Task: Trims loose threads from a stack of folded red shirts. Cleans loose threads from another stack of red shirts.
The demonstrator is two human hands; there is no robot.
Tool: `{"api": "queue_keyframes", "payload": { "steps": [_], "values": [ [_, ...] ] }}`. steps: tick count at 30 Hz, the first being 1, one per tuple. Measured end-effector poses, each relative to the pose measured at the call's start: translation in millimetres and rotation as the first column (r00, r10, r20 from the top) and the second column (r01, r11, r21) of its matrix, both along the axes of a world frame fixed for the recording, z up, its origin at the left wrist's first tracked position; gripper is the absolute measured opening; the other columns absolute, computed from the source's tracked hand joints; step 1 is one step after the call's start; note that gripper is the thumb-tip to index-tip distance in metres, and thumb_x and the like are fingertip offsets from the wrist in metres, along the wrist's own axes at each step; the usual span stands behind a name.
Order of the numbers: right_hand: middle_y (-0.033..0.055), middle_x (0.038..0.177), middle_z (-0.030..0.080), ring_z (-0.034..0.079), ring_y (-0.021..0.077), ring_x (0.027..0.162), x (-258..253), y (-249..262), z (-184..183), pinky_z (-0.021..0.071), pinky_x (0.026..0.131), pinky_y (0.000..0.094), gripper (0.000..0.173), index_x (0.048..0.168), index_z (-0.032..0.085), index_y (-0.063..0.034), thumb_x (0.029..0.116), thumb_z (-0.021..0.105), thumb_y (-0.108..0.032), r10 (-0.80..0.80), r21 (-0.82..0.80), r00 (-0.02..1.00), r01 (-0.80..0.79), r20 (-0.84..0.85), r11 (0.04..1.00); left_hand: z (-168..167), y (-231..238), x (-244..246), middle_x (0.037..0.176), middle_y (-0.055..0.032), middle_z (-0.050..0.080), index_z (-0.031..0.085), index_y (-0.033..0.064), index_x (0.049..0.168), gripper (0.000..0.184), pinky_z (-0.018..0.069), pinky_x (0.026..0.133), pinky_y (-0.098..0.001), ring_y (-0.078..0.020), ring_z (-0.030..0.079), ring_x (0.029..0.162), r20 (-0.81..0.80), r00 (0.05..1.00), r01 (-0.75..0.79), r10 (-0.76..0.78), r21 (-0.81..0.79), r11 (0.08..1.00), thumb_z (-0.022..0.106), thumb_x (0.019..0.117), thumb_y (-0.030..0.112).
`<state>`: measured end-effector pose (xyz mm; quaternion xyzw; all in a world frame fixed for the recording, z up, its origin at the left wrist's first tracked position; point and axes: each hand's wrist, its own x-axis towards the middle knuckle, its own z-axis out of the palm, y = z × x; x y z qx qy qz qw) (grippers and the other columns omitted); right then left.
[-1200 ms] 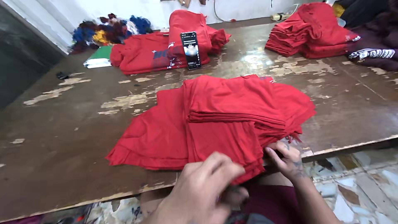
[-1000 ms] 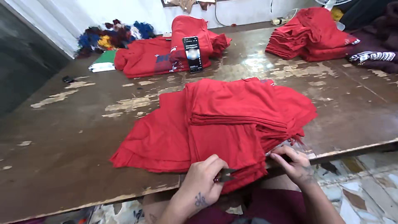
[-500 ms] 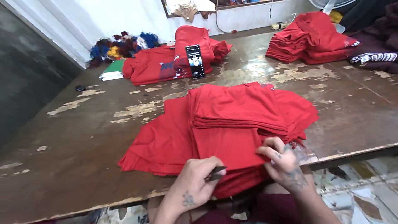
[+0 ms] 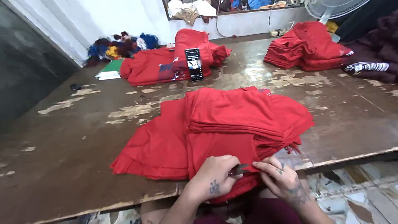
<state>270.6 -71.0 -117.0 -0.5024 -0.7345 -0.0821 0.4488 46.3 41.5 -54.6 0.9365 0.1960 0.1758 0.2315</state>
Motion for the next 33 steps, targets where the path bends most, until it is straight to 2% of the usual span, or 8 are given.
{"api": "queue_keyframes", "payload": {
  "steps": [6, 10, 15, 17, 21, 24, 27, 33],
  "values": [
    [0.0101, 0.098, 0.07, 0.069, 0.0167, 0.092, -2.3, 18.4, 4.6, 0.0572, 0.081, 0.0267, 0.022, 0.108, 0.074, -0.0108, 0.0928, 0.06, -0.017, 0.043, -0.011, 0.999, -0.042, 0.033, 0.999, 13.7, -9.9, 0.5, 0.07, -0.0053, 0.066, 0.068, 0.0076, 0.089, 0.014, 0.0525, 0.052, -0.0384, -0.0198, 0.067, 0.061, 0.103, 0.995, -0.025, 0.007, 0.176, 0.984, 0.061, 0.0961, 0.017],
    [0.0058, 0.096, 0.066, 0.065, 0.0084, 0.091, 1.5, -1.1, -10.6, 0.0537, 0.081, 0.0181, 0.023, 0.112, 0.076, -0.0178, 0.0955, 0.061, -0.023, 0.046, -0.048, 0.999, -0.045, 0.027, 0.998, 30.1, -8.3, -7.5, 0.076, -0.0133, 0.07, 0.072, 0.0074, 0.097, 0.028, 0.0533, 0.065, -0.0551, -0.0336, 0.07, 0.074, -0.351, 0.936, -0.028, 0.017, -0.026, 0.999, 0.063, 0.099, 0.034],
    [0.0124, 0.103, 0.068, 0.068, 0.0157, 0.096, -1.7, 4.3, 0.6, 0.0556, 0.086, 0.0247, 0.021, 0.115, 0.075, -0.0146, 0.1003, 0.063, -0.025, 0.049, -0.098, 0.998, -0.052, -0.039, 0.994, 18.8, -7.5, 27.2, 0.072, -0.006, 0.066, 0.073, 0.0036, 0.103, 0.033, 0.0513, 0.057, -0.0351, -0.015, 0.062, 0.062, 0.225, 0.965, -0.087, 0.131, -0.195, 0.977, 0.057, 0.1033, 0.032],
    [0.0184, 0.092, 0.076, 0.074, 0.0251, 0.087, -6.2, 0.9, 10.0, 0.0592, 0.082, 0.0311, 0.015, 0.1, 0.079, -0.0023, 0.0952, 0.066, -0.009, 0.04, -0.146, 0.996, -0.052, -0.085, 0.988, 7.9, -0.1, 38.3, 0.076, -0.0048, 0.066, 0.069, 0.0022, 0.118, 0.04, 0.0501, 0.06, -0.0333, -0.0119, 0.059, 0.063, 0.205, 0.945, -0.16, 0.256, -0.396, 0.904, 0.053, 0.104, 0.037],
    [-0.0026, 0.095, 0.069, 0.067, 0.0005, 0.09, 28.7, -41.6, -14.7, 0.0549, 0.079, 0.014, 0.014, 0.103, 0.071, -0.0181, 0.1029, 0.06, -0.028, 0.023, -0.186, 0.995, -0.042, -0.1, 0.982, -6.9, 11.8, 28.2, 0.072, 0.0084, 0.054, 0.055, -0.003, 0.132, 0.058, 0.04, 0.052, -0.0168, 0.0024, 0.045, 0.056, 0.357, 0.884, 0.009, 0.302, -0.659, 0.752, 0.043, 0.1074, 0.048],
    [-0.0003, 0.098, 0.069, 0.067, 0.0019, 0.089, 26.5, -44.6, -3.5, 0.0563, 0.077, 0.017, 0.022, 0.112, 0.067, -0.016, 0.1044, 0.057, -0.034, 0.047, -0.221, 0.991, -0.074, -0.126, 0.972, -12.5, 11.1, 27.3, 0.073, 0.0126, 0.05, 0.05, -0.0023, 0.13, 0.049, 0.0362, 0.051, -0.0127, 0.0053, 0.044, 0.058, 0.439, 0.837, 0.132, 0.328, -0.743, 0.656, 0.037, 0.11, 0.04],
    [0.0062, 0.113, 0.067, 0.066, 0.0105, 0.101, 7.6, -14.8, 10.5, 0.0563, 0.087, 0.0251, 0.037, 0.13, 0.064, -0.015, 0.1038, 0.057, -0.041, 0.033, -0.178, 0.989, -0.059, -0.141, 0.982, -15.7, 9.5, 29.5, 0.075, 0.0122, 0.05, 0.049, -0.0023, 0.128, 0.046, 0.0374, 0.053, -0.013, 0.0046, 0.045, 0.06, 0.424, 0.85, 0.116, 0.312, -0.729, 0.675, 0.034, 0.1102, 0.038],
    [0.0074, 0.098, 0.073, 0.071, 0.0128, 0.091, 10.1, -13.6, -11.0, 0.0586, 0.084, 0.0258, 0.017, 0.106, 0.073, -0.0071, 0.1019, 0.061, -0.018, 0.027, -0.1, 0.993, -0.039, -0.118, 0.994, -20.6, 9.5, 22.4, 0.079, 0.0092, 0.054, 0.046, -0.007, 0.13, 0.065, 0.039, 0.055, -0.0148, 0.0038, 0.046, 0.064, 0.408, 0.89, 0.099, 0.205, -0.612, 0.785, 0.031, 0.1086, 0.053]
  ]
}}
